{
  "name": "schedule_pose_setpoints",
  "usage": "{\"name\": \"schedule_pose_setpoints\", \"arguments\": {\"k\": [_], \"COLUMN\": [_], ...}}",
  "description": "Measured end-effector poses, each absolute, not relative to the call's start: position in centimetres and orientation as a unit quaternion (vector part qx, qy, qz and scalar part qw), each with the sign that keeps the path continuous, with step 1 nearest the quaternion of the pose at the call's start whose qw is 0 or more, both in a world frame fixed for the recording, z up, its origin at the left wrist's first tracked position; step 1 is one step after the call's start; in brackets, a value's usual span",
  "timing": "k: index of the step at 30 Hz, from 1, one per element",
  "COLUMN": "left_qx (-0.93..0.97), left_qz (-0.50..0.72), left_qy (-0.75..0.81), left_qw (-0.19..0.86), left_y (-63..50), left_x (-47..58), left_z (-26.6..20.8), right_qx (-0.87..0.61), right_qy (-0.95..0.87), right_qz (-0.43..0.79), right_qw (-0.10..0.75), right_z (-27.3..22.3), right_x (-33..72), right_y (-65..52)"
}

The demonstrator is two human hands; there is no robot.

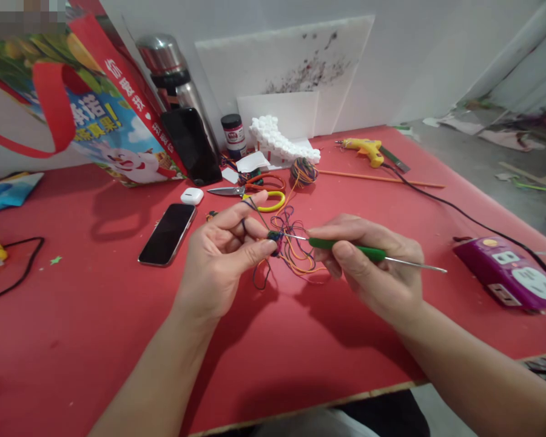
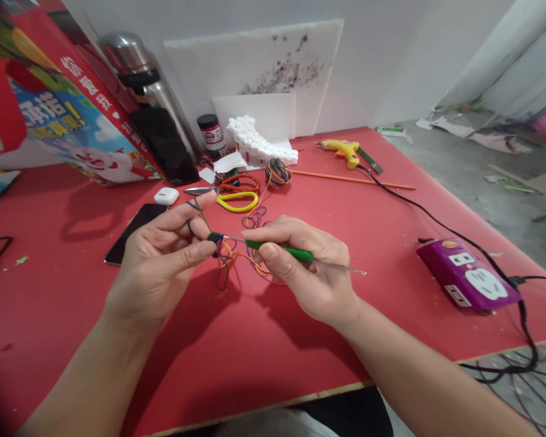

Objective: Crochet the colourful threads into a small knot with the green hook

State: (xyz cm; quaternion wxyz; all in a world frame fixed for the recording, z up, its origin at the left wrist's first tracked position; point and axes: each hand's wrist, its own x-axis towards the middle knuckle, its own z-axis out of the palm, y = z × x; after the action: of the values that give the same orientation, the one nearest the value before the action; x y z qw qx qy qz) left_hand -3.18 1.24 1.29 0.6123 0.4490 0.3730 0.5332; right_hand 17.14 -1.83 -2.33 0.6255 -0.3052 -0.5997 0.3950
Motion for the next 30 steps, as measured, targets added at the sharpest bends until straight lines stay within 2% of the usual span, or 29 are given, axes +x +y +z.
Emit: {"name": "schedule_pose_setpoints", "arguments": {"k": [7,20,24,30], "left_qx": [0.46,0.448,0.423,0.393], "left_qz": [0.51,0.449,0.476,0.571], "left_qy": [0.361,0.313,0.335,0.367], "left_qw": [0.632,0.707,0.694,0.62], "left_y": [1.2,1.3,1.0,0.3], "left_x": [-3.5,-3.5,-2.6,-1.1], "left_z": [1.2,1.2,0.7,-0.4], "right_qx": [-0.308,-0.287,-0.256,-0.252], "right_qy": [-0.591,-0.465,-0.404,-0.307], "right_qz": [0.434,0.618,0.676,0.699], "right_qw": [0.606,0.566,0.56,0.595], "right_z": [-1.9,-0.8,-1.3,-1.9], "right_x": [18.1,18.4,17.4,15.1], "right_y": [-1.6,-0.2,-0.4,-1.0]}}
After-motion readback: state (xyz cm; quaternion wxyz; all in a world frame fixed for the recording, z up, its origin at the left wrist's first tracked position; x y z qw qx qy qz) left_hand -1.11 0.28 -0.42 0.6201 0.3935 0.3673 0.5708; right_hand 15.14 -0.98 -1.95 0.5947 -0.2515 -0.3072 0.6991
